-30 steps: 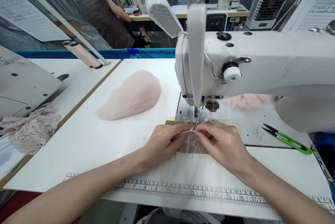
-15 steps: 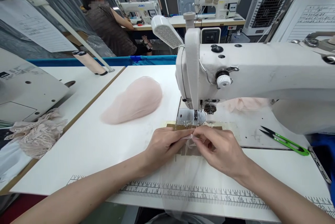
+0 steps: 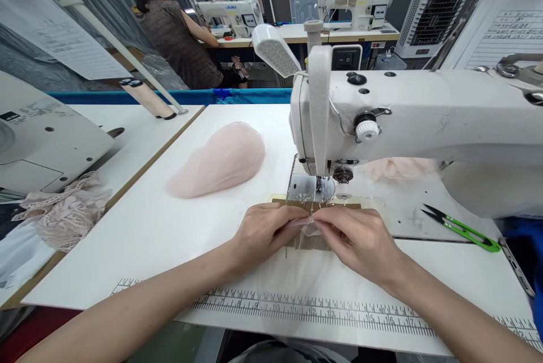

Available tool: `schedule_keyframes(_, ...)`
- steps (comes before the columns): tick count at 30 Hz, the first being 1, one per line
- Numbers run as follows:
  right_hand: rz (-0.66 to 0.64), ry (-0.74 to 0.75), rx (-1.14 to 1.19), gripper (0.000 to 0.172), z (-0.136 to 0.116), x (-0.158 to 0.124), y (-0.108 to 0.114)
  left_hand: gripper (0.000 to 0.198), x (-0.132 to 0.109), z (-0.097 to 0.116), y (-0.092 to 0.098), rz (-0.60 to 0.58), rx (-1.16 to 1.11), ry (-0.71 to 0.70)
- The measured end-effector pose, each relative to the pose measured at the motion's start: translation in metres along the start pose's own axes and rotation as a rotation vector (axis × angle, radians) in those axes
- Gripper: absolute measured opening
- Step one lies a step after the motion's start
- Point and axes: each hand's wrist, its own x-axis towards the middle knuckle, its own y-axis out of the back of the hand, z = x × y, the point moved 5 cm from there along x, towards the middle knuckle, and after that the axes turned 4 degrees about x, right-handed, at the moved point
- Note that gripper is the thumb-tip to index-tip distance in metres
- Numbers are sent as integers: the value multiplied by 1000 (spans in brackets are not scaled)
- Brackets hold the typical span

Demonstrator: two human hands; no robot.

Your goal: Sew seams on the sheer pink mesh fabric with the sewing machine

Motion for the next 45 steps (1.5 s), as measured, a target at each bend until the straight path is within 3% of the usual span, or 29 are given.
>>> schedule_keyframes(7, 23, 234, -215, 29, -13, -4, 7, 17, -3, 2, -4, -69, -140, 69)
schedule_keyframes(11, -62, 418, -362, 29, -26, -7, 11, 11, -4, 2, -2, -26, -186, 135)
schedule_keyframes(15, -81, 674, -484, 22, -45, -11, 17, 17, 0, 12, 10, 93, -56, -24)
schedule_keyframes(18, -95, 750, -555, 14, -52, -11, 19, 9, 2, 19, 15, 132, -5, -143)
schedule_keyframes(22, -102, 795, -563, 13, -58, -9, 22, 11, 4, 20, 18, 108, 5, -81)
schedule_keyframes(25, -178, 635, -418, 13, -61, -3, 27, 13, 4, 26, 24, 28, -77, -8)
schedule_keyframes(30, -331, -208, 91, 12, -31, 7, 20, 13, 0, 22, 14, -328, -325, 293)
schedule_keyframes(33, -403, -526, 186, 19, -1, 6, 0, 12, -2, 8, -2, -390, -138, 326)
schedule_keyframes(36, -376, -568, 38, 19, 25, 9, -13, 10, -4, -7, -19, -390, 84, 329)
schedule_keyframes(40, -342, -546, -197, 17, 43, 8, -20, 39, -4, -10, -23, -327, 207, 245)
schedule_keyframes(45, -277, -525, -337, 19, 49, 4, -19, 16, -5, 10, -13, -173, 381, -65)
